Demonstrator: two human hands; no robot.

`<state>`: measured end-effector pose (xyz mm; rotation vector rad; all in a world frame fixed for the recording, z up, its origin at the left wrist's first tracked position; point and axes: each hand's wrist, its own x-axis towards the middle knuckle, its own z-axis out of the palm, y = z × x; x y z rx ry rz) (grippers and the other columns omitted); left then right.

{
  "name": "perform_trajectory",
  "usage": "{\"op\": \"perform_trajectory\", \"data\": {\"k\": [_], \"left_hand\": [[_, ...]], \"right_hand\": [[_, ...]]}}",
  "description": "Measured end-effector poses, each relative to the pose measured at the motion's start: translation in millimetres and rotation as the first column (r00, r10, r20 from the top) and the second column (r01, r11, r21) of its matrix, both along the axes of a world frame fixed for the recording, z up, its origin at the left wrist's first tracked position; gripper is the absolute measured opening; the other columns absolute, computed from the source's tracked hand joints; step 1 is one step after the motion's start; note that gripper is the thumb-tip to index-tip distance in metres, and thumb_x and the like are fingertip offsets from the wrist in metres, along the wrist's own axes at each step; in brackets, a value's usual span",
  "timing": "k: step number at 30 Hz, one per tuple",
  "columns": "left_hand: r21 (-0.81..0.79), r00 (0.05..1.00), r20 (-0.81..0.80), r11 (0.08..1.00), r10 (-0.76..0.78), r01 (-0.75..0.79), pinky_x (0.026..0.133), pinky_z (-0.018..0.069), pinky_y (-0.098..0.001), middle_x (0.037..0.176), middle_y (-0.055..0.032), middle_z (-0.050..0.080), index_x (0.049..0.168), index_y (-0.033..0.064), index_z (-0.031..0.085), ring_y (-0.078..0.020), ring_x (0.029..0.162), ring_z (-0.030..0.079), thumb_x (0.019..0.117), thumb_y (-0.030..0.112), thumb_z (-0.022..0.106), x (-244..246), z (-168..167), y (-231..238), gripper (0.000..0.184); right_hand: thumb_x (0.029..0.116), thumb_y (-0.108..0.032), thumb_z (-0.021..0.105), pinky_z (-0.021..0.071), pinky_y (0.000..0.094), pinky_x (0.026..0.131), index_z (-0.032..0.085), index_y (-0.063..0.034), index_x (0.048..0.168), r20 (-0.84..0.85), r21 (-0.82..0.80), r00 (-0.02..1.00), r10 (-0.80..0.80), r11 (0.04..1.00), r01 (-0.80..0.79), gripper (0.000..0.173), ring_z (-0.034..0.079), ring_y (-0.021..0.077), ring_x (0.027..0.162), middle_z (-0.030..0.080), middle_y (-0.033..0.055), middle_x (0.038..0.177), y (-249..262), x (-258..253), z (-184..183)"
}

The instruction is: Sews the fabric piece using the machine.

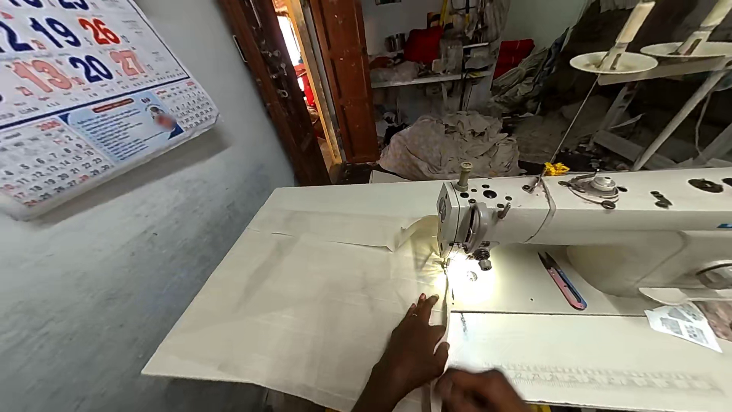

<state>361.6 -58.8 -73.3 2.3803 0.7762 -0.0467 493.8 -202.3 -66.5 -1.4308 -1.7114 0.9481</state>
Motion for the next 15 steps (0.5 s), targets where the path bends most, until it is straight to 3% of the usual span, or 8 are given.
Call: {"op": "perform_trajectory", "data": {"k": [2,3,5,6,10,15], "left_hand": [[-0.071,0.997,0.077,0.997,-0.011,0.016,0.126,0.0224,-0.0545,0.165,-0.0223,0.030,0.117,-0.0016,0.073,-0.0389,0.154,0.025,0.1014,0.022,0.056,-9,0,-12,0.033],[-0.094,0.995,0.097,0.995,-0.003,0.013,0.123,0.0290,-0.0539,0.164,-0.0224,0.031,0.116,-0.0018,0.074,-0.0391,0.151,0.031,0.1026,0.022,0.056,-11,-2,-22,0.033],[-0.085,0.991,0.122,0.996,0.046,-0.036,0.107,0.0493,-0.0505,0.162,-0.0207,0.035,0.113,-0.0003,0.074,-0.0380,0.139,0.049,0.1033,0.022,0.055,-10,-6,-43,0.031],[-0.088,0.988,0.135,0.994,0.078,-0.067,0.100,0.0547,-0.0491,0.161,-0.0205,0.037,0.112,-0.0005,0.074,-0.0371,0.134,0.055,0.1034,0.021,0.055,-9,-8,-53,0.030],[-0.059,0.963,0.178,0.979,0.203,-0.195,0.097,0.0563,-0.0480,0.156,-0.0217,0.044,0.111,-0.0014,0.074,-0.0369,0.133,0.056,0.1033,0.016,0.053,-5,-12,-89,0.028],[0.117,0.860,0.436,0.931,0.264,-0.345,0.113,0.0451,-0.0508,0.135,-0.0239,0.064,0.098,-0.0050,0.075,-0.0392,0.133,0.058,0.0969,0.008,0.060,2,-48,-110,0.020]], "right_hand": [[0.1013,-0.030,0.060,0.0579,0.0388,0.060,0.075,-0.0060,0.104,0.167,0.154,0.914,-0.369,0.926,0.345,0.029,0.068,0.0191,0.066,0.072,0.0080,0.083,36,24,-24],[0.0988,-0.034,0.063,0.0590,0.0404,0.065,0.076,-0.0057,0.108,0.252,0.199,0.846,-0.469,0.881,0.430,0.032,0.069,0.0212,0.072,0.072,0.0091,0.090,56,32,-37],[0.0944,-0.027,0.067,0.0589,0.0466,0.074,0.074,0.0010,0.117,0.332,0.212,0.762,-0.556,0.831,0.514,0.037,0.069,0.0294,0.082,0.069,0.0168,0.101,89,33,-48],[0.0943,-0.019,0.066,0.0590,0.0483,0.077,0.073,0.0023,0.119,0.355,0.218,0.729,-0.586,0.810,0.545,0.034,0.070,0.0325,0.085,0.069,0.0194,0.104,102,28,-46],[0.0924,-0.005,0.065,0.0596,0.0468,0.074,0.076,0.0023,0.109,0.401,0.278,0.649,-0.646,0.761,0.585,0.021,0.070,0.0341,0.083,0.067,0.0218,0.102,119,18,-40],[0.0893,-0.008,0.064,0.0580,0.0406,0.068,0.077,0.0012,0.107,0.402,0.256,0.675,-0.619,0.784,0.566,0.024,0.067,0.0270,0.075,0.065,0.0165,0.093,97,20,-50]]}}
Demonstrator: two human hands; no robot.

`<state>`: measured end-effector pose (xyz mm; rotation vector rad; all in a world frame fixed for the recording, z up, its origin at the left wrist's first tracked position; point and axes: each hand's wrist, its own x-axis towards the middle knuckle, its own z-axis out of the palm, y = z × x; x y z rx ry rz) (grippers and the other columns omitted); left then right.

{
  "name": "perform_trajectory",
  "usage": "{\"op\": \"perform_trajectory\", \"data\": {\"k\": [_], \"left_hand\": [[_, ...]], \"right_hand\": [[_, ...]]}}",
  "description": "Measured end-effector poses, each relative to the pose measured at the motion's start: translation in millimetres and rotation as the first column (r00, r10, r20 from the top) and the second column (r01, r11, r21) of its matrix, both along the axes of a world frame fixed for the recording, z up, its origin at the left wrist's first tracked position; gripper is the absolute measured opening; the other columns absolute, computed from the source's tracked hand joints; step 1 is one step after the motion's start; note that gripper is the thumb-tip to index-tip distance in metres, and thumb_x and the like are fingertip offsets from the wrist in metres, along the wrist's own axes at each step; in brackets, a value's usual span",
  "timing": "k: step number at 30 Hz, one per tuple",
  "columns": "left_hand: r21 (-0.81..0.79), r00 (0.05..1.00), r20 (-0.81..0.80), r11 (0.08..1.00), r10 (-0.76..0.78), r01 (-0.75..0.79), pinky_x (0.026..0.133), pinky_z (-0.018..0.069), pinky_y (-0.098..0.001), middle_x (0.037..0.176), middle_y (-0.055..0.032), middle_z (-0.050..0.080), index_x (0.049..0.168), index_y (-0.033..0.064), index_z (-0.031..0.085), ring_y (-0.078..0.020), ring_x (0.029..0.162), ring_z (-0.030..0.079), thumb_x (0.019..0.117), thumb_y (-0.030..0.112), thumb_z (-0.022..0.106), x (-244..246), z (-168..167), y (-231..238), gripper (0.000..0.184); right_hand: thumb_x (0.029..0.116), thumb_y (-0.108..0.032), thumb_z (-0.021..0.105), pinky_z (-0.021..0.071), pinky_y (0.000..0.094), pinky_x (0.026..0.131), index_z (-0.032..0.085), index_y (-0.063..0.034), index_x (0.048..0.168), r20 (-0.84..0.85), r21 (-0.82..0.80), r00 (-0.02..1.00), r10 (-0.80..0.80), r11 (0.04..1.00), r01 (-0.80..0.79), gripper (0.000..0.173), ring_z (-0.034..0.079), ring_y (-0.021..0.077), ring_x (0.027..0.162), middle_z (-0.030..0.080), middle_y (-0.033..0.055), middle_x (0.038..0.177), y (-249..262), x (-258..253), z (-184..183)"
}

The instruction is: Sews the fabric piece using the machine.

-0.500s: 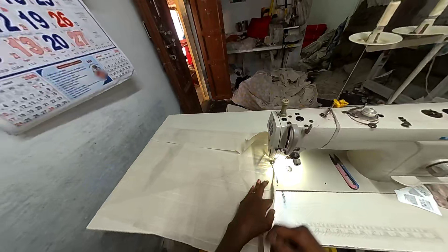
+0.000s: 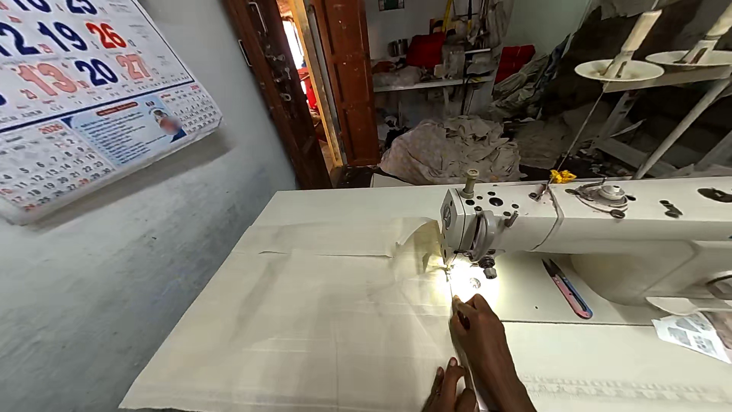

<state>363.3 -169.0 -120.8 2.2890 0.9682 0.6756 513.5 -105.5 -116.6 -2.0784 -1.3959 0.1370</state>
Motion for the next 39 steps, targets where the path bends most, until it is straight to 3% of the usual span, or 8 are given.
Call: {"op": "perform_trajectory", "data": {"k": [12,18,25,28,30,32,34,39], "left_hand": [[0.156,0.998,-0.002,0.986,0.061,-0.060,0.114,0.0364,-0.0672,0.134,-0.0159,0.068,0.109,0.0033,0.078,-0.0365,0.132,0.059,0.0955,0.011,0.062,8,-1,33,0.022],[0.029,0.983,0.048,0.984,-0.179,0.177,0.124,0.0204,-0.0624,0.139,-0.0128,0.065,0.131,-0.0015,0.062,-0.0259,0.142,0.050,0.1075,0.025,0.042,-12,-4,73,0.041],[0.016,0.894,-0.136,0.902,-0.427,0.432,0.128,0.0138,-0.0558,0.159,-0.0068,0.046,0.154,0.0074,0.043,-0.0224,0.153,0.033,0.1097,0.030,0.036,-17,-3,135,0.051],[0.098,0.869,-0.135,0.867,-0.475,0.489,0.125,0.0194,-0.0583,0.153,-0.0101,0.053,0.148,0.0127,0.054,-0.0313,0.150,0.037,0.1076,0.025,0.040,-11,-4,160,0.045],[0.220,0.891,-0.098,0.863,-0.443,0.454,0.119,0.0359,-0.0526,0.135,-0.0107,0.066,0.134,0.0124,0.068,-0.0310,0.136,0.055,0.1046,0.021,0.048,-1,-6,171,0.036],[0.383,0.911,-0.092,0.830,-0.402,0.405,0.098,0.0525,-0.0426,0.113,-0.0083,0.073,0.116,0.0107,0.075,-0.0262,0.110,0.067,0.1039,0.025,0.056,11,-8,177,0.027],[0.503,0.924,-0.085,0.784,-0.372,0.363,0.082,0.0575,-0.0378,0.098,-0.0078,0.073,0.104,0.0087,0.076,-0.0244,0.092,0.070,0.1030,0.025,0.059,22,-9,180,0.024],[0.404,0.965,-0.069,0.877,-0.252,0.259,0.076,0.0607,-0.0406,0.105,-0.0128,0.072,0.099,0.0050,0.076,-0.0268,0.092,0.072,0.1000,0.021,0.058,37,4,177,0.024]], "right_hand": [[0.0902,-0.010,0.064,0.0568,0.0377,0.073,0.078,-0.0016,0.107,-0.050,-0.128,0.998,0.039,0.991,-0.045,0.024,0.065,0.0252,0.080,0.064,0.0153,0.095,-7,0,7],[0.0981,-0.015,0.057,0.0583,0.0420,0.077,0.077,0.0003,0.099,-0.035,-0.284,0.997,0.073,0.955,-0.080,0.025,0.069,0.0306,0.084,0.066,0.0193,0.100,-22,-7,21],[0.0951,-0.011,0.060,0.0599,0.0412,0.072,0.075,-0.0009,0.094,0.092,-0.082,0.986,0.142,0.987,-0.135,0.018,0.070,0.0283,0.081,0.067,0.0150,0.091,-20,6,-1],[0.0985,-0.015,0.055,0.0583,0.0357,0.080,0.072,-0.0042,0.098,0.174,0.038,0.952,0.251,0.964,-0.261,0.020,0.068,0.0265,0.093,0.066,0.0124,0.099,-14,22,-18],[0.0992,-0.013,0.056,0.0576,0.0355,0.082,0.072,-0.0045,0.098,0.220,0.090,0.926,0.307,0.939,-0.333,0.018,0.067,0.0272,0.094,0.066,0.0126,0.100,-7,33,-20],[0.0972,-0.012,0.058,0.0577,0.0356,0.077,0.070,-0.0049,0.093,0.263,0.145,0.899,0.350,0.907,-0.395,0.014,0.067,0.0263,0.087,0.065,0.0112,0.091,3,44,-17],[0.0974,-0.014,0.056,0.0574,0.0389,0.078,0.069,-0.0045,0.093,0.207,0.145,0.894,0.396,0.892,-0.429,0.016,0.067,0.0265,0.085,0.065,0.0105,0.087,10,54,-12],[0.0973,-0.014,0.061,0.0567,0.0450,0.076,0.071,-0.0001,0.094,-0.017,0.039,0.944,0.330,0.943,-0.329,0.017,0.068,0.0288,0.080,0.067,0.0141,0.086,15,53,9]]}}
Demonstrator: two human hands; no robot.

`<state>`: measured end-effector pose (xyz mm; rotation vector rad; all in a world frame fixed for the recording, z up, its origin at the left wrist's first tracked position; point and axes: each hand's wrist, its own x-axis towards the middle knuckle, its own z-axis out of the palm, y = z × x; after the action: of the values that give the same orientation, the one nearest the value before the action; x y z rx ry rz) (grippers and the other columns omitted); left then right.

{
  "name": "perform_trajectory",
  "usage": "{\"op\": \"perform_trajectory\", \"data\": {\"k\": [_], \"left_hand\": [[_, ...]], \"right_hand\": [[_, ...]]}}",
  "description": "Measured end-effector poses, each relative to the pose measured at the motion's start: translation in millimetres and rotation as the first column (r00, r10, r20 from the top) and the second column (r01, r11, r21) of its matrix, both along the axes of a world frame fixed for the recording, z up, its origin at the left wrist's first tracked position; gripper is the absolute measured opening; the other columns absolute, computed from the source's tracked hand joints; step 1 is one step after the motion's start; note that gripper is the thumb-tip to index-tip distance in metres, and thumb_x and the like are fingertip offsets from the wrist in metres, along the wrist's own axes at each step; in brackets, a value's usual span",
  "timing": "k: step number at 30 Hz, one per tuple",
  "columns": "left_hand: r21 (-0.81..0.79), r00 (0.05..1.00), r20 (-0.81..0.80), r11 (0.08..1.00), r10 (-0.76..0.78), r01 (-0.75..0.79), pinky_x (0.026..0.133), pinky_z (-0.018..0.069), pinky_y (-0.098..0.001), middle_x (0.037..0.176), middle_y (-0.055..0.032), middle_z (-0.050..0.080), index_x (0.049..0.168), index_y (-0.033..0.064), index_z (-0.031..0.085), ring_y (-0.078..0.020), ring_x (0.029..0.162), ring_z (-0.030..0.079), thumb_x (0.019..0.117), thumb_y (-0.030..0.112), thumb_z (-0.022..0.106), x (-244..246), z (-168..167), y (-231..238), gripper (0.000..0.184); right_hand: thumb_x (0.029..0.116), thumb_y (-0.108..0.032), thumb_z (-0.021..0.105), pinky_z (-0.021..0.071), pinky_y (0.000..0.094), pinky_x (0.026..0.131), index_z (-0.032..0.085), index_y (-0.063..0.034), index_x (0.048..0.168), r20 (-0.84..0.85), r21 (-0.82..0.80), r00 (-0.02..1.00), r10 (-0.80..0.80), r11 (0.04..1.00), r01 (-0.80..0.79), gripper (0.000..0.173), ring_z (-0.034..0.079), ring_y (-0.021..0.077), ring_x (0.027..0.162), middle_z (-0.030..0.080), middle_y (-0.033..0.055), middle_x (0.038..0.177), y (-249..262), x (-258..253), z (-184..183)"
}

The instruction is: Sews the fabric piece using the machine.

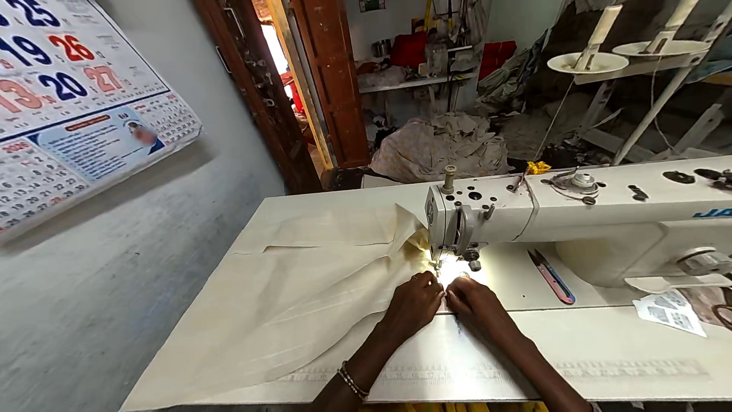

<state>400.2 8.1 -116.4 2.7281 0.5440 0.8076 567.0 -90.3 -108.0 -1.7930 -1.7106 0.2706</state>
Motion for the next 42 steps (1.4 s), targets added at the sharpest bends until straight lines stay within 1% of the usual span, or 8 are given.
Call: {"op": "perform_trajectory", "data": {"k": [3,10,14,17,24,28,32,42], "left_hand": [[-0.094,0.999,-0.054,0.996,-0.010,0.005,0.077,0.0602,-0.0399,0.123,-0.0136,0.065,0.101,0.0044,0.072,-0.0249,0.095,0.071,0.0995,0.024,0.060,-1,2,1,0.023],[-0.112,1.000,0.001,0.994,-0.011,0.012,0.079,0.0593,-0.0359,0.118,-0.0076,0.070,0.104,0.0123,0.077,-0.0191,0.094,0.070,0.1015,0.030,0.060,-7,-7,5,0.025],[-0.208,0.990,-0.123,0.973,0.072,-0.097,0.076,0.0590,-0.0423,0.115,-0.0101,0.069,0.099,0.0061,0.075,-0.0226,0.088,0.071,0.0987,0.029,0.060,3,12,3,0.027],[-0.323,0.959,-0.249,0.922,0.134,-0.213,0.078,0.0565,-0.0420,0.117,-0.0114,0.065,0.105,0.0050,0.073,-0.0230,0.085,0.067,0.0994,0.031,0.061,9,26,0,0.029],[0.225,0.997,0.005,0.972,0.075,-0.074,0.073,0.0567,-0.0401,0.110,-0.0068,0.073,0.104,0.0106,0.077,-0.0240,0.088,0.070,0.0992,0.023,0.058,-1,-10,-2,0.022],[-0.067,0.944,-0.279,0.978,0.174,-0.200,0.088,0.0536,-0.0471,0.125,-0.0128,0.067,0.108,0.0046,0.075,-0.0296,0.107,0.067,0.1021,0.024,0.054,13,27,-2,0.029],[-0.260,0.852,-0.458,0.878,0.253,-0.401,0.090,0.0561,-0.0455,0.144,-0.0167,0.052,0.112,0.0038,0.073,-0.0303,0.107,0.067,0.0999,0.033,0.061,25,51,1,0.033],[-0.444,0.871,-0.350,0.758,0.345,-0.479,0.084,0.0547,-0.0448,0.120,-0.0156,0.062,0.099,0.0026,0.074,-0.0276,0.096,0.065,0.0937,0.028,0.071,29,40,17,0.027]], "right_hand": [[0.0975,-0.016,0.062,0.0559,0.0464,0.075,0.070,-0.0003,0.094,-0.005,-0.058,0.998,-0.069,0.996,0.068,0.018,0.068,0.0295,0.079,0.067,0.0141,0.086,2,-8,6],[0.0997,-0.014,0.057,0.0590,0.0325,0.074,0.072,-0.0058,0.094,0.261,0.274,0.960,0.096,0.947,-0.169,0.018,0.068,0.0227,0.082,0.066,0.0083,0.088,-6,5,-27],[0.0999,-0.014,0.059,0.0563,0.0433,0.078,0.070,-0.0007,0.098,-0.023,0.003,0.998,0.062,0.998,-0.062,0.018,0.068,0.0273,0.082,0.067,0.0137,0.088,4,4,2],[0.0965,-0.010,0.063,0.0569,0.0430,0.074,0.071,-0.0006,0.096,-0.008,0.011,0.999,0.032,0.999,-0.032,0.012,0.068,0.0272,0.078,0.067,0.0136,0.087,6,1,5],[0.0938,-0.008,0.063,0.0596,0.0351,0.067,0.070,-0.0012,0.092,0.375,0.273,0.927,0.002,0.956,-0.112,0.009,0.068,0.0263,0.076,0.063,0.0118,0.083,5,-4,-21],[0.0961,-0.011,0.061,0.0595,0.0417,0.076,0.070,0.0006,0.097,0.213,0.196,0.975,-0.065,0.980,0.022,0.015,0.070,0.0309,0.084,0.068,0.0151,0.088,12,-10,-15],[0.0928,-0.005,0.066,0.0605,0.0397,0.073,0.073,-0.0002,0.095,0.236,0.263,0.959,-0.156,0.960,0.092,0.009,0.069,0.0303,0.082,0.066,0.0148,0.088,6,-20,-21],[0.0933,0.001,0.062,0.0576,0.0426,0.080,0.074,0.0050,0.106,0.182,0.191,0.949,-0.257,0.956,0.222,0.019,0.067,0.0358,0.093,0.066,0.0209,0.099,12,-42,-20]]}}
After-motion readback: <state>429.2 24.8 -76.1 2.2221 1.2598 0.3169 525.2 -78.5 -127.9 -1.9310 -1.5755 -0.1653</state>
